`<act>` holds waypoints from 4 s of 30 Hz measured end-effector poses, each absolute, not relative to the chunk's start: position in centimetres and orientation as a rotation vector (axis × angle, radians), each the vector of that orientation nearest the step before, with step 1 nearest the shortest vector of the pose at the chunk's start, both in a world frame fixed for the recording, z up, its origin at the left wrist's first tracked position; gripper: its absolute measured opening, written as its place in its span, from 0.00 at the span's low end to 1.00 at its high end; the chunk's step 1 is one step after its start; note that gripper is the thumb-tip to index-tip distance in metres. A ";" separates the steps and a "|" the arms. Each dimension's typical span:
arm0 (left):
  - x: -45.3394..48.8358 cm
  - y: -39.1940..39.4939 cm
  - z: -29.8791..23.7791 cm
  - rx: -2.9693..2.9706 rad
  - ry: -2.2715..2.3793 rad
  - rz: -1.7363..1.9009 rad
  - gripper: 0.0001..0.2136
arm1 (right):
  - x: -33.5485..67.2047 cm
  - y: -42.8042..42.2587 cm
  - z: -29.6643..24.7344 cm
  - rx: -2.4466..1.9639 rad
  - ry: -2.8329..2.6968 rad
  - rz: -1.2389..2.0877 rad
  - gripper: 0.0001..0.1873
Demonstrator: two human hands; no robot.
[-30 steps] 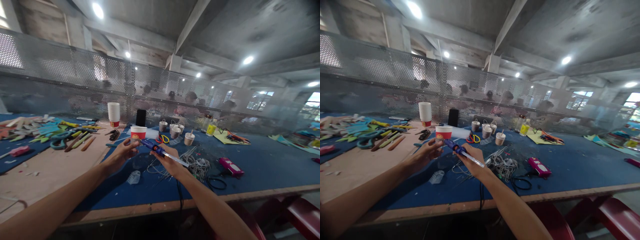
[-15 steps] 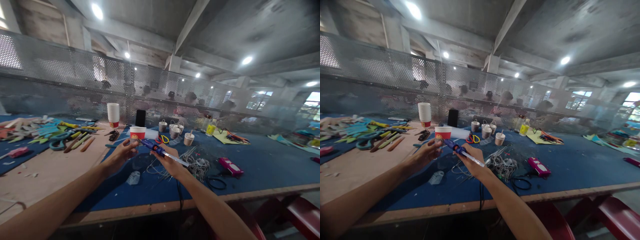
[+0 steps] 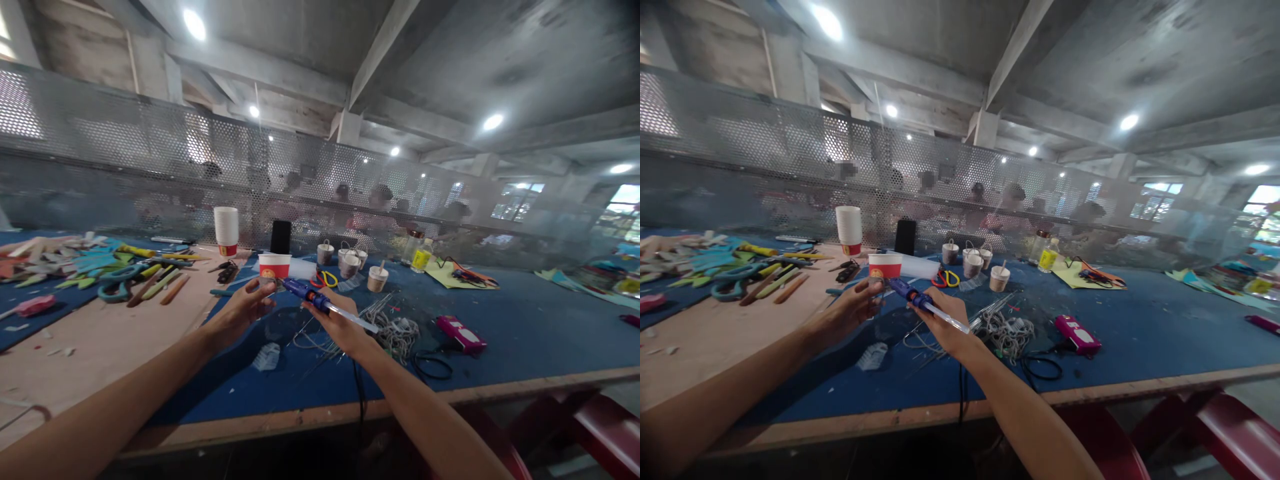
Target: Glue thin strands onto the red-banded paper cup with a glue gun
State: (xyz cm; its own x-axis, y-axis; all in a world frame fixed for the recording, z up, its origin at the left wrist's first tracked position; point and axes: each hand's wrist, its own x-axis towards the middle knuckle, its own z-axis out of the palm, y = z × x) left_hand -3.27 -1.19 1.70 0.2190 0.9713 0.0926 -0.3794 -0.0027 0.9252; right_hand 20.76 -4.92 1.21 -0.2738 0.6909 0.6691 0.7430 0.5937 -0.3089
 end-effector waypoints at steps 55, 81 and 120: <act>-3.9 -1.0 1.6 0.972 0.667 1.183 0.14 | 21.4 -4.6 1.2 -1.097 -1.924 -0.057 0.19; -3.8 -0.8 2.0 0.985 0.658 1.191 0.13 | 23.4 0.5 -0.8 -1.469 -1.394 0.893 0.26; -2.8 -0.5 1.0 1.190 0.797 1.332 0.19 | 15.2 -2.1 0.6 -0.799 -1.415 1.529 0.30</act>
State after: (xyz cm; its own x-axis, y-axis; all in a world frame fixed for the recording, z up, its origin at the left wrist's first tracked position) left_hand -2.83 -0.52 0.99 0.1337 0.9722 0.1921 -0.2897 -0.1471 0.9457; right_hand 15.22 -2.11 0.65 -0.4063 0.9077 0.1050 -0.1749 0.0355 -0.9839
